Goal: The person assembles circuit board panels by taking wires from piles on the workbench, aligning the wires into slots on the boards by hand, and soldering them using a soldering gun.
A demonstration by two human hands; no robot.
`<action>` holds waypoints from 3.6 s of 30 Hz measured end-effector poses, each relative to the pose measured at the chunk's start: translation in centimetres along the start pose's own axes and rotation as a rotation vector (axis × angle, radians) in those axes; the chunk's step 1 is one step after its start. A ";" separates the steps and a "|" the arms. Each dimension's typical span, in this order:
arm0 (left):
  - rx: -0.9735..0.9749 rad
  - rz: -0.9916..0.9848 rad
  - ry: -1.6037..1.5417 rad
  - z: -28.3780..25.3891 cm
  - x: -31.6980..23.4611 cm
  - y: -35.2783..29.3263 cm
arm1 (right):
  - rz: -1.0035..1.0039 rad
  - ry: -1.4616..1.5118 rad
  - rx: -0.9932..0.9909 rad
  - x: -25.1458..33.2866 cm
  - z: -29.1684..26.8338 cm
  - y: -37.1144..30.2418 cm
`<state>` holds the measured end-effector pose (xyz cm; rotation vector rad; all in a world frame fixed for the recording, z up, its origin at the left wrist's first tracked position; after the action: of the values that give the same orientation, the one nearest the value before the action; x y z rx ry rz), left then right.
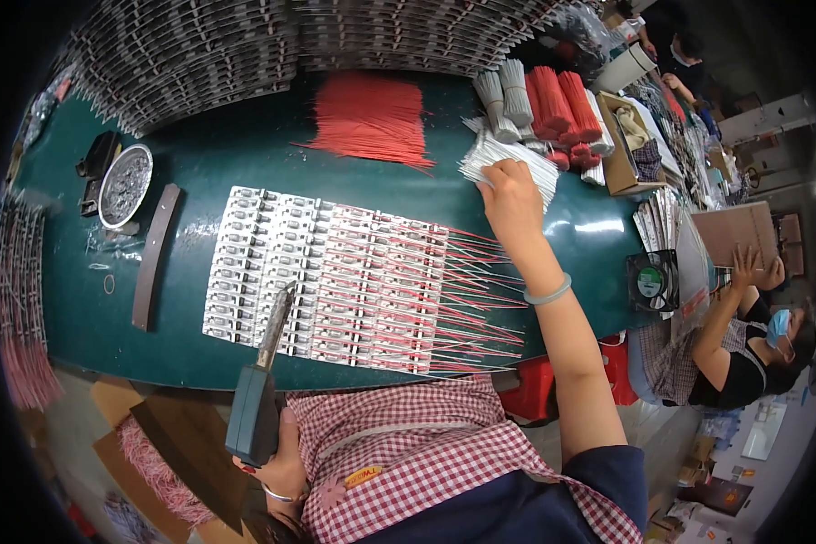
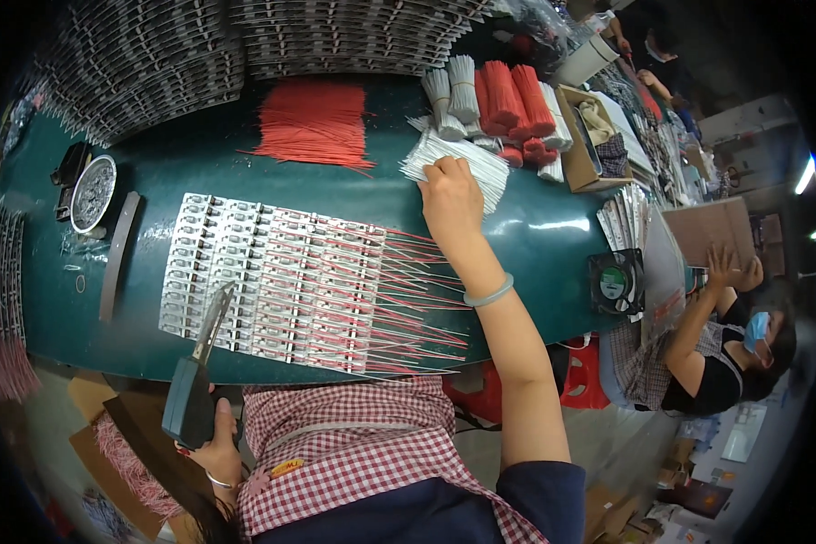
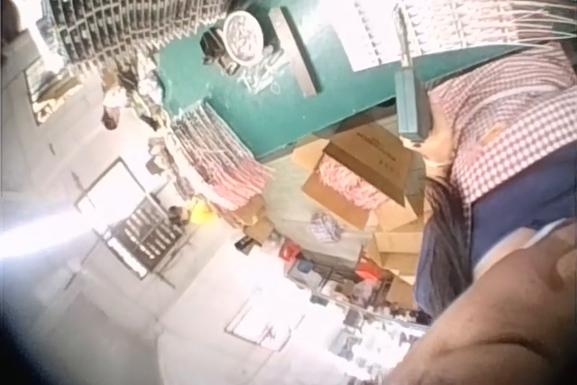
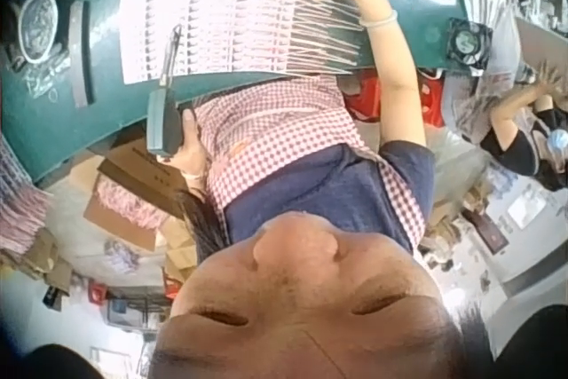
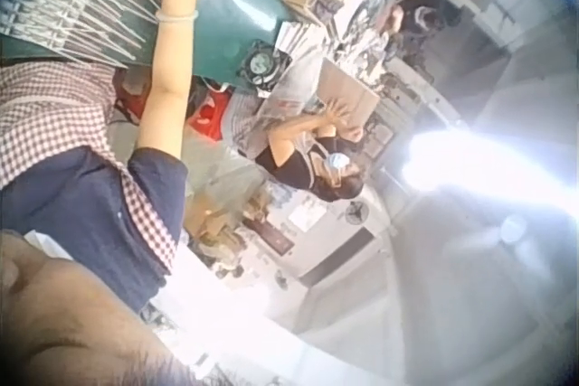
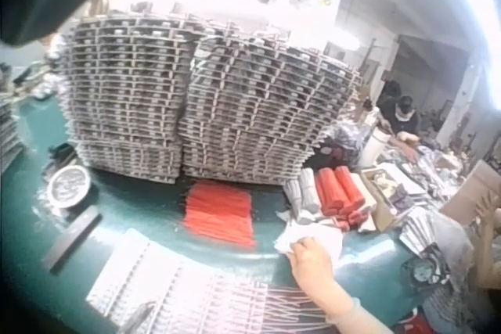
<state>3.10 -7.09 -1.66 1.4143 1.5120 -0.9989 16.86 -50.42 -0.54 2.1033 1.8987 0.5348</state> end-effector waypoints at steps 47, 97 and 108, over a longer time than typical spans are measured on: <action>0.058 -0.046 -0.045 -0.9 -1.3 -1.8 | -0.511 0.531 0.156 17.9 -1.6 -7.2; 0.105 0.172 0.139 -0.8 -2.6 -1.3 | -0.539 0.504 0.127 18.9 -2.1 -8.1; 0.129 0.127 0.157 -0.6 -3.1 -1.1 | -0.564 0.501 0.132 19.0 -1.8 -8.0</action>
<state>2.04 -7.65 1.50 1.6929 1.4695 -0.9400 10.42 -30.74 -0.47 1.4615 2.7277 0.8688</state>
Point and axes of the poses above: each hand's wrist, its own y-axis towards the middle knuckle, its own z-axis out of the palm, x = y × z, the point moved 1 cm from there along y, towards the middle knuckle, and after that the axes turned 3 degrees about x, right-handed, at the moved point
